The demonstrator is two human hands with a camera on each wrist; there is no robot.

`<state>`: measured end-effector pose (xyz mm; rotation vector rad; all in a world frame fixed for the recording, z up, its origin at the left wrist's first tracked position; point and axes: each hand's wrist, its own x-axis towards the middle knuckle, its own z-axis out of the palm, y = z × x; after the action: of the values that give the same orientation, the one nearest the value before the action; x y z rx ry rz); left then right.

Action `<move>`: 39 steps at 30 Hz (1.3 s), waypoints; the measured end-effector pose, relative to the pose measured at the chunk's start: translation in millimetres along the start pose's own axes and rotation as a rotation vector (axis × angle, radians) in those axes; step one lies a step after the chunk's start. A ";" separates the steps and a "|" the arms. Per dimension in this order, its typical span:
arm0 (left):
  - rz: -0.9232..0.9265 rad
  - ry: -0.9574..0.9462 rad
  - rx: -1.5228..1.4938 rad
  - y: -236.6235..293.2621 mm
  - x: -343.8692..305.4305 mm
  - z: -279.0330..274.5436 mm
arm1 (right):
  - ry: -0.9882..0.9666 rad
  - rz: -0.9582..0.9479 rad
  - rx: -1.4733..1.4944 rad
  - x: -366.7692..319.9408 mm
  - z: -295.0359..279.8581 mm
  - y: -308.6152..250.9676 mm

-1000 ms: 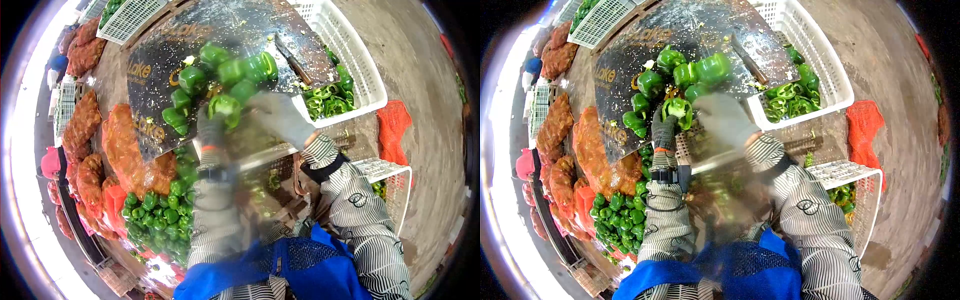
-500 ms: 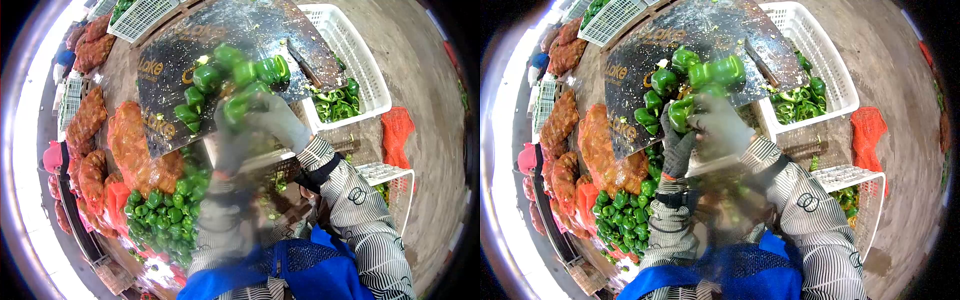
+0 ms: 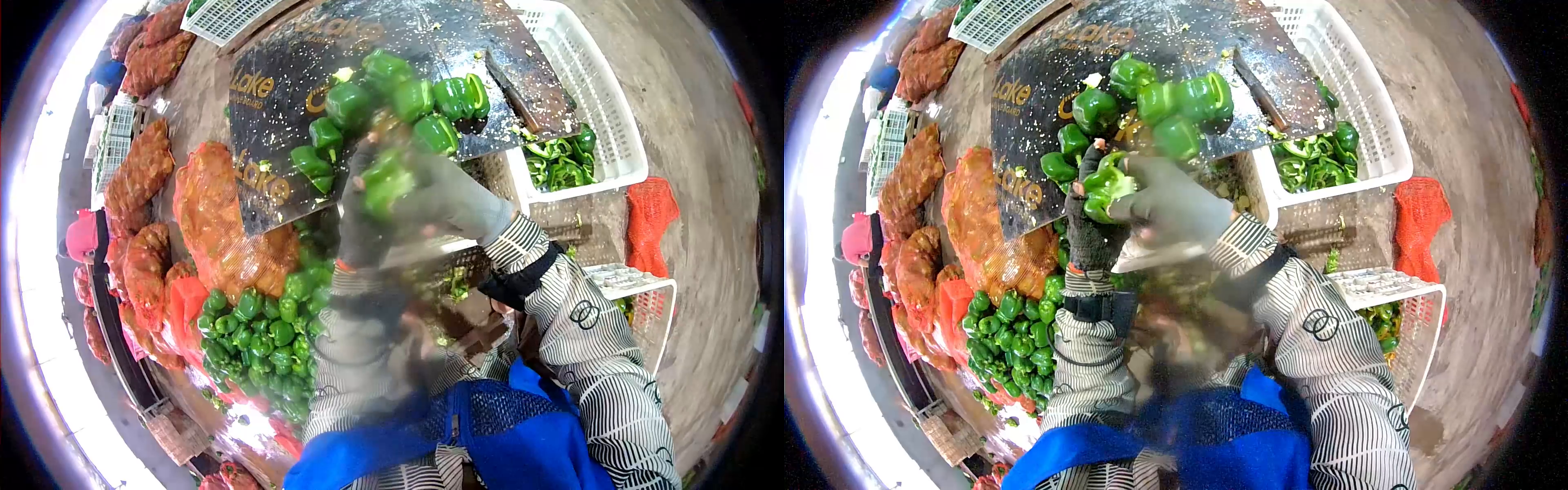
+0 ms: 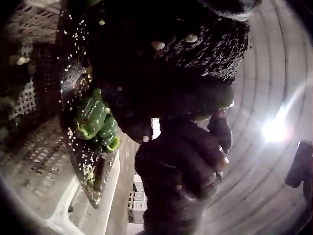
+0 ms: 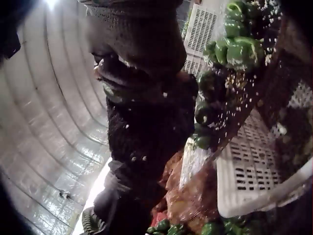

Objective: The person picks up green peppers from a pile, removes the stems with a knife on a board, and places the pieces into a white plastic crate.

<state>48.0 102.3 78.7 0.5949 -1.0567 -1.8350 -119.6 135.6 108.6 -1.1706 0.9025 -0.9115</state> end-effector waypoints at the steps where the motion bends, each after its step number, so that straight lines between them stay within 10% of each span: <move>1: 0.000 0.031 0.160 5.2 -0.2 4.2 | -0.003 -0.001 0.001 1.4 -0.1 6.4; 10: -0.031 0.028 0.434 11.1 -6.3 4.3 | 0.040 0.064 0.185 0.9 1.7 8.6; 12: 0.222 -0.012 0.840 15.2 -6.6 0.8 | 0.269 -0.123 -0.350 10.2 1.4 41.0; 17: 0.075 0.061 -0.188 10.2 -6.2 -28.5 | 0.130 -0.098 -0.878 -5.4 4.8 19.5; 22: 0.079 0.030 0.548 8.8 -8.0 9.0 | 0.244 -0.201 -0.199 -2.9 13.2 4.1; 26: -0.026 0.051 0.096 -0.9 -5.4 12.2 | 0.174 -0.379 -0.274 -5.6 8.1 12.1; 30: 0.038 0.084 -0.437 -4.8 6.7 -17.0 | 0.145 -0.148 -0.148 -16.7 -10.4 5.1; 32: 0.054 0.132 -0.443 -5.4 8.4 -25.4 | 0.080 -0.107 -0.845 -22.8 -20.4 16.4; 34: 0.054 0.143 -0.417 -2.9 8.5 -0.6 | 0.142 -0.038 -0.798 -13.3 -20.5 38.0; 36: 0.035 -0.037 -0.222 -9.7 11.9 16.8 | 0.190 -0.027 0.007 -6.3 -18.8 42.3; 39: 0.061 0.043 0.225 -20.6 12.6 54.2 | 0.522 0.063 -0.141 -17.7 -44.1 26.1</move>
<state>-8.1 118.4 89.5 0.7234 -1.2484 -1.6560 -163.9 140.6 77.8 -1.0285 1.4349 -1.1404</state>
